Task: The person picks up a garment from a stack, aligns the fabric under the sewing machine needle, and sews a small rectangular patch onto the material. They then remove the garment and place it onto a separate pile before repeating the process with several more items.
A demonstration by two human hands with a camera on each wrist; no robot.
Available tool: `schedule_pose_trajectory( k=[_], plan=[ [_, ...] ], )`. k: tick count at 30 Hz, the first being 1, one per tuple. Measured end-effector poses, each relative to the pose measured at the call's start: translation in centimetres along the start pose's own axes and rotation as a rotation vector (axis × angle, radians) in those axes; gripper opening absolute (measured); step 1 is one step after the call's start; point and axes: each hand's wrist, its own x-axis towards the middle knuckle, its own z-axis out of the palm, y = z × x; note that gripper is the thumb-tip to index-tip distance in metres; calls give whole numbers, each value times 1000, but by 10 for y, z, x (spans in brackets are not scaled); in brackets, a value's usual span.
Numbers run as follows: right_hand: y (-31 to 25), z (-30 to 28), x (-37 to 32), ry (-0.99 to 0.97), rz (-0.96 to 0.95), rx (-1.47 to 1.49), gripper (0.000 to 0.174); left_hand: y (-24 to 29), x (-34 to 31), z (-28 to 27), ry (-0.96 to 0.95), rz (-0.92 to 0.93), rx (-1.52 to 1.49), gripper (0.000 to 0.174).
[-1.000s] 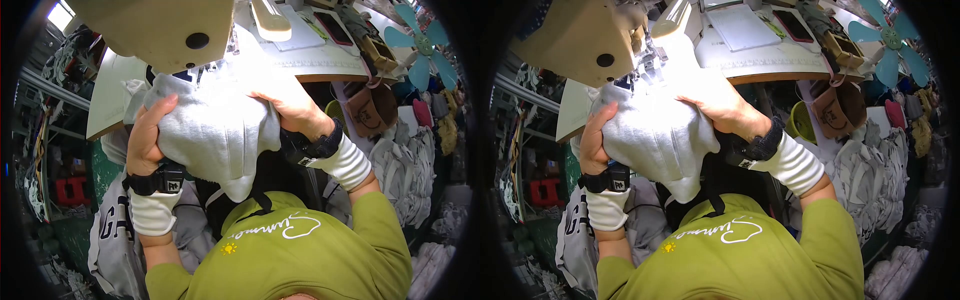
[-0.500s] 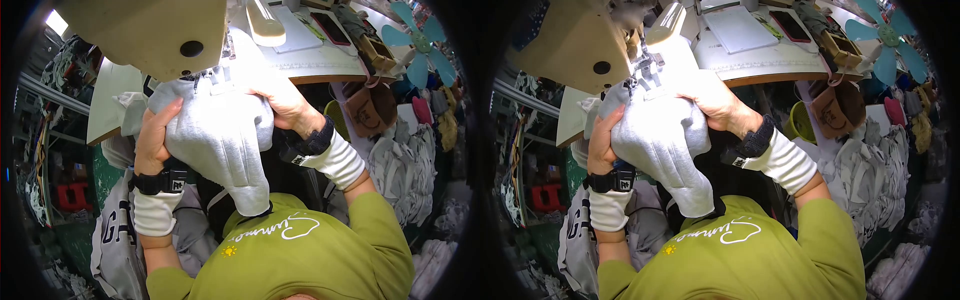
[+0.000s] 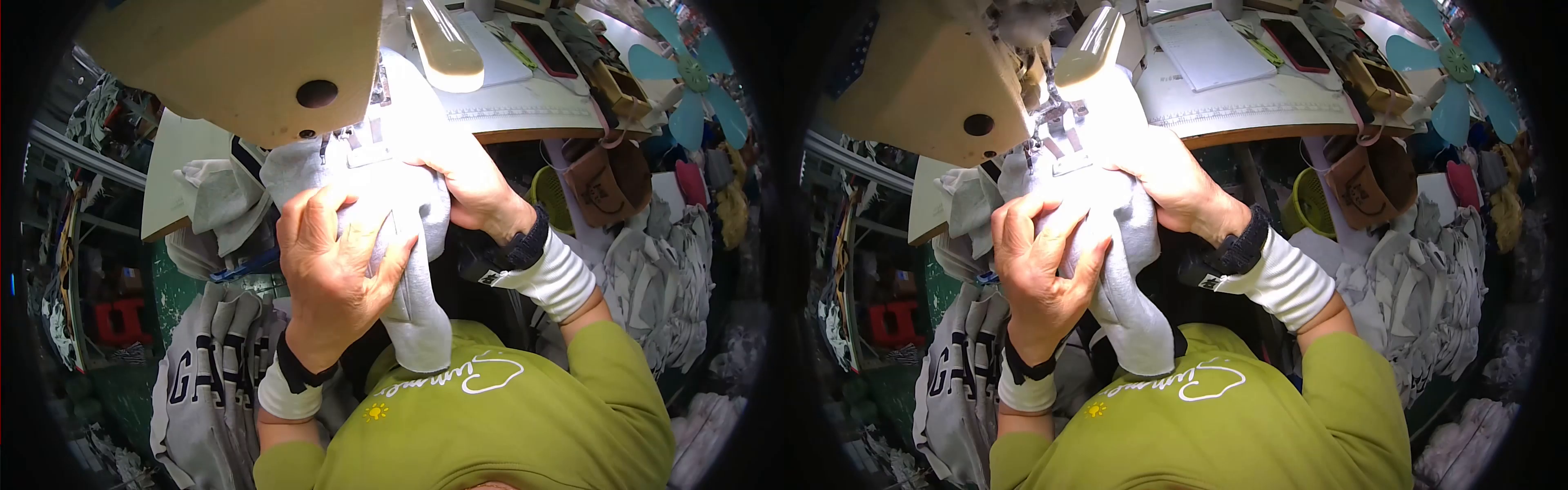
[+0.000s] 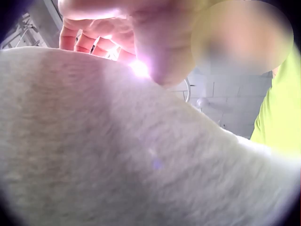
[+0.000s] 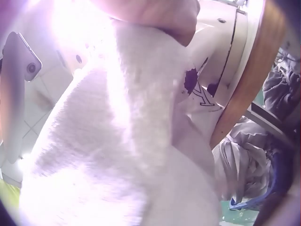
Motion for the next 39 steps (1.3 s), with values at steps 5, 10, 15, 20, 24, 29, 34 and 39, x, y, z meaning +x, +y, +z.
schedule_pose_trajectory(
  k=[5,10,15,20,24,29,34,39],
  plan=[
    [-4,3,4,18,85,185,14,1,-6,-4,-26,1,-3,44],
    [-4,-3,9,14,124,209,16,5,-7,-3,-59,-18,41,46],
    [-2,-8,14,-62,101,246,22,6,-5,1,-46,-10,69,48],
    [-4,-1,15,31,89,258,16,7,-4,3,-41,-24,81,49],
    [-5,3,15,52,93,273,15,8,-4,4,-37,-27,79,50],
    [-1,-2,16,19,84,266,14,8,-3,4,-41,-26,77,49],
    [1,-4,15,-12,63,307,14,9,-4,4,-46,-19,92,49],
    [0,1,15,16,52,297,15,8,-4,4,-39,-11,94,48]
  ],
)
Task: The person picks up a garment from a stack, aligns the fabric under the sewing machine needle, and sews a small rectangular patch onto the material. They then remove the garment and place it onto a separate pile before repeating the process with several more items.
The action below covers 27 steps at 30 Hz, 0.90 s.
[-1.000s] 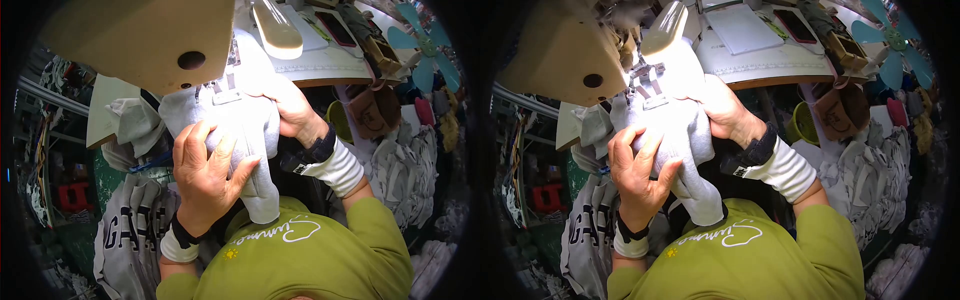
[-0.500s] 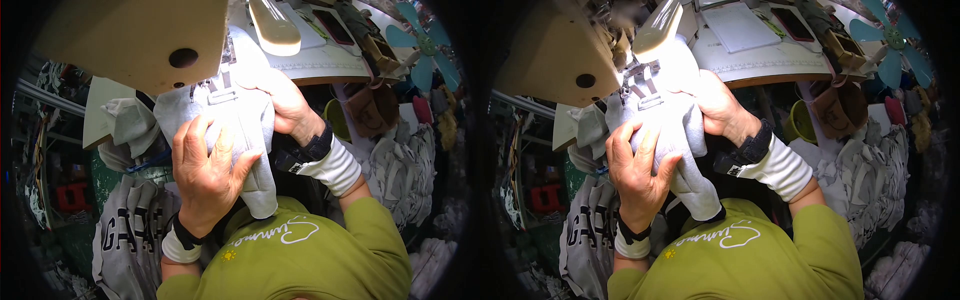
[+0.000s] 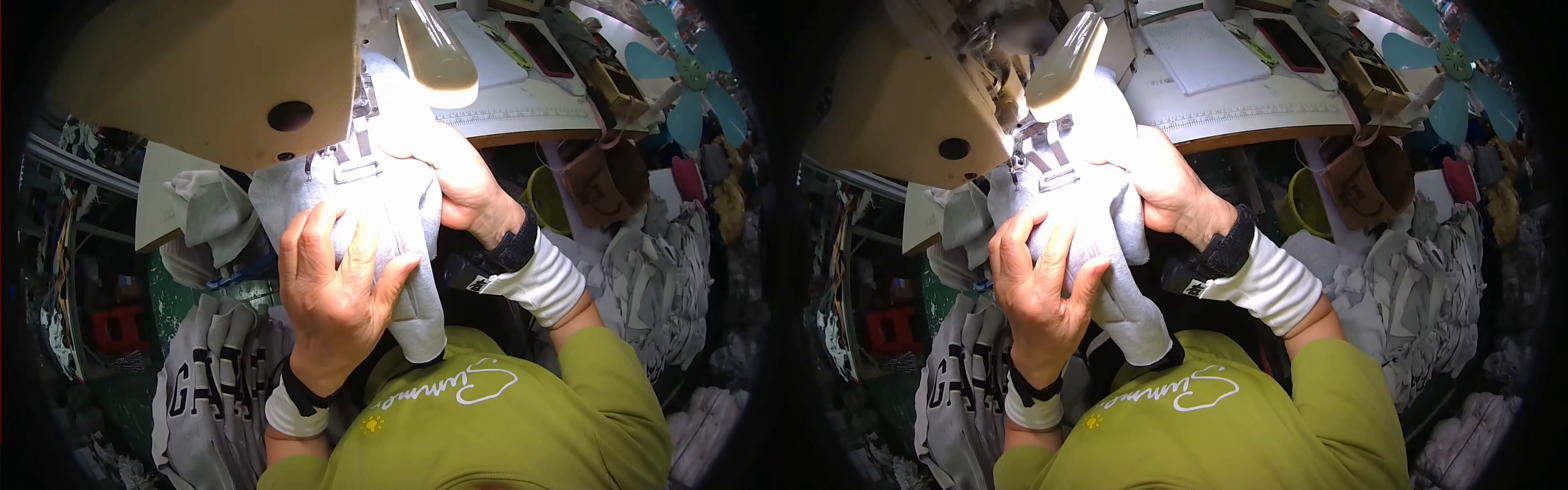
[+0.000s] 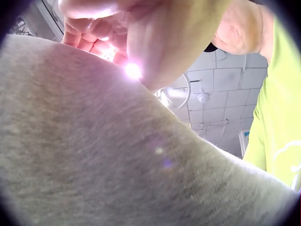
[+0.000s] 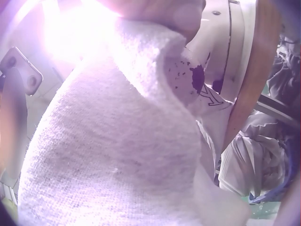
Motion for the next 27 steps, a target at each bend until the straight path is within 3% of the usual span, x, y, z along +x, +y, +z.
schedule_pose_trajectory(
  k=[27],
  plan=[
    [1,3,-3,38,-21,-59,11,1,0,2,2,-19,20,45]
  ],
)
